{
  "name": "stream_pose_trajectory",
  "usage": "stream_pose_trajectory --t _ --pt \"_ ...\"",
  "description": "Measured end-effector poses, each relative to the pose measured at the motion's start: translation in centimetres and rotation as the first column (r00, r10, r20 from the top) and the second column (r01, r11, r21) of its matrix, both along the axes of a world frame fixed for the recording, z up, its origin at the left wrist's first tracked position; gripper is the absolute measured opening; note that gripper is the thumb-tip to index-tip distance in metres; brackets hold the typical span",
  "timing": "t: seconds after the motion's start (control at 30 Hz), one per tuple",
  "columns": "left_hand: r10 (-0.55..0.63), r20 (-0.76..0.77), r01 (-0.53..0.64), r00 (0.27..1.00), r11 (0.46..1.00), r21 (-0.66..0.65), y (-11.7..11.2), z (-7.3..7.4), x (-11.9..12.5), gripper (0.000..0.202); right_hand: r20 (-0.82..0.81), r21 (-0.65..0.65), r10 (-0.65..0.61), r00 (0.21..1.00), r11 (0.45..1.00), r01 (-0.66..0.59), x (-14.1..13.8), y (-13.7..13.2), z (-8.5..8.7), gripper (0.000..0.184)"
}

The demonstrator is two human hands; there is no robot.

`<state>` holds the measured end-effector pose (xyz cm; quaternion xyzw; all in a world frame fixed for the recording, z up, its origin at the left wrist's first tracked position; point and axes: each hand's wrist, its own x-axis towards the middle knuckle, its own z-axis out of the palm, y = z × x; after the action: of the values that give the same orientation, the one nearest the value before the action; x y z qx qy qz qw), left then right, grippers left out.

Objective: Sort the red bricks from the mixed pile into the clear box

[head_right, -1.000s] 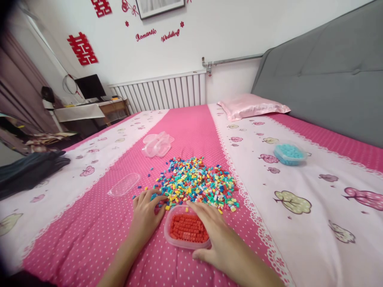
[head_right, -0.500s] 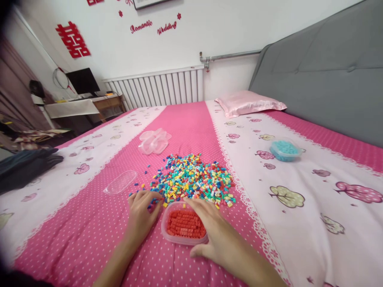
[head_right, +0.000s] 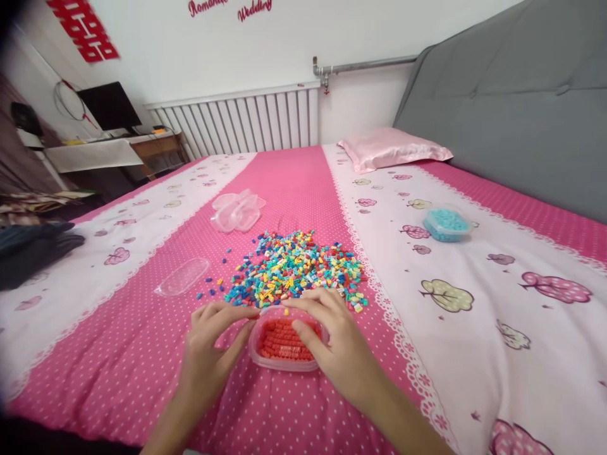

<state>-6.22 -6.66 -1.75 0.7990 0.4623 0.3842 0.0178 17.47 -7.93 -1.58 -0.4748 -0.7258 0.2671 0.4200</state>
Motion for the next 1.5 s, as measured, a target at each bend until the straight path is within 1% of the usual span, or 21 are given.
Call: stream_pose_trajectory --t 0.1,0.17,0.23,0.33,0.4,0.57,0.67,0.73,0.77,0.83,0.87,0.9,0.93,0.97,1.03,1.1,1.2,1.27,1.3,1.37,1.5 --pt "-0.077 -0.024 0.076 0.997 0.997 -0.029 -0.2 0.9 0.3 0.019 -0.014 0.106 -0.007 1.0 0.994 0.008 -0.6 -0.2 0.1 0.027" --pt "-0.125 -0.027 0.123 0.992 0.991 -0.052 -0.1 1.3 0.4 0.02 -0.019 0.144 0.01 1.0 0.99 -0.008 -1.2 -0.2 0.2 0.026" --pt "-0.148 -0.013 0.147 0.989 0.987 -0.059 0.0 1.6 0.6 0.018 -0.038 0.13 0.012 0.999 0.992 -0.007 -1.8 -0.1 0.3 0.025" --pt "-0.14 0.019 0.141 0.99 0.989 -0.037 0.2 1.7 1.2 0.015 -0.1 0.047 -0.022 0.995 0.999 0.027 -2.7 0.1 0.3 0.027" --pt "-0.134 0.041 0.136 0.99 0.99 -0.032 0.2 1.6 1.5 0.015 -0.127 0.014 -0.039 0.991 0.999 0.041 -3.1 0.1 0.3 0.026" --pt "-0.13 0.037 0.132 0.991 0.99 -0.042 0.1 1.4 1.9 0.018 -0.123 0.03 -0.038 0.992 0.999 0.042 -3.5 -0.2 0.4 0.024" --pt "-0.169 0.01 0.169 0.986 0.984 -0.052 -0.2 1.2 1.8 0.032 -0.117 0.074 -0.002 0.993 0.997 0.011 -3.4 -0.3 0.4 0.026" --pt "-0.17 0.021 0.171 0.985 0.982 -0.078 -0.7 0.7 1.3 0.038 -0.112 0.106 0.02 0.994 0.994 -0.009 -3.3 -0.4 0.3 0.029" --pt "-0.146 0.05 0.15 0.988 0.985 -0.089 -0.9 0.3 1.0 0.036 -0.106 0.114 0.024 0.994 0.993 -0.012 -3.2 -0.4 0.1 0.029" --pt "-0.029 0.166 0.048 0.986 0.993 -0.109 -1.4 -0.8 0.2 0.022 -0.095 0.109 0.005 0.996 0.994 0.005 -3.1 -0.3 -0.3 0.029" --pt "0.045 0.244 -0.019 0.969 0.994 -0.105 -1.6 -1.4 -0.3 0.018 -0.089 0.095 -0.014 0.996 0.995 0.022 -3.0 -0.3 -0.6 0.029" --pt "0.106 0.307 -0.075 0.946 0.991 -0.11 -1.8 -2.0 -0.7 0.017 -0.082 0.073 -0.036 0.996 0.996 0.042 -3.0 -0.3 -0.7 0.029" --pt "0.131 0.342 -0.096 0.93 0.988 -0.118 -1.9 -2.7 -1.0 0.017 -0.075 0.046 -0.059 0.995 0.997 0.063 -2.9 -0.2 -0.9 0.029" --pt "0.123 0.359 -0.085 0.925 0.989 -0.119 -1.9 -3.3 -1.3 0.017 -0.068 0.019 -0.082 0.994 0.996 0.083 -2.7 -0.1 -0.9 0.028" --pt "0.04 0.315 -0.001 0.948 0.993 -0.12 -1.9 -4.3 -1.4 0.021 -0.064 -0.044 -0.106 0.992 0.994 0.103 -2.5 0.1 -0.7 0.026" --pt "-0.025 0.249 0.055 0.968 0.992 -0.116 -1.8 -5.0 -1.3 0.04 -0.088 -0.103 -0.1 0.991 0.99 0.091 -2.5 0.5 -0.1 0.023" --pt "-0.009 0.168 0.032 0.986 0.99 -0.137 -1.6 -5.7 -1.0 0.077 -0.125 -0.185 -0.057 0.991 0.982 0.033 -3.2 1.3 1.1 0.021" --pt "-0.002 0.128 0.025 0.992 0.984 -0.175 -1.5 -6.0 -0.8 0.089 -0.084 -0.215 -0.012 0.996 0.977 -0.007 -4.0 1.9 1.7 0.021" --pt "-0.009 0.114 0.031 0.993 0.981 -0.19 -1.5 -6.2 -0.8 0.091 -0.041 -0.22 0.012 0.999 0.975 -0.02 -4.5 2.1 1.8 0.022" --pt "-0.028 0.099 0.048 0.995 0.978 -0.205 -1.5 -6.5 -0.8 0.088 0.062 -0.217 0.036 0.997 0.976 -0.022 -5.4 2.3 1.8 0.023" --pt "-0.038 0.093 0.056 0.995 0.978 -0.2 -1.6 -7.0 -0.8 0.074 0.236 -0.206 0.008 0.972 0.978 0.042 -6.0 1.9 1.6 0.023"
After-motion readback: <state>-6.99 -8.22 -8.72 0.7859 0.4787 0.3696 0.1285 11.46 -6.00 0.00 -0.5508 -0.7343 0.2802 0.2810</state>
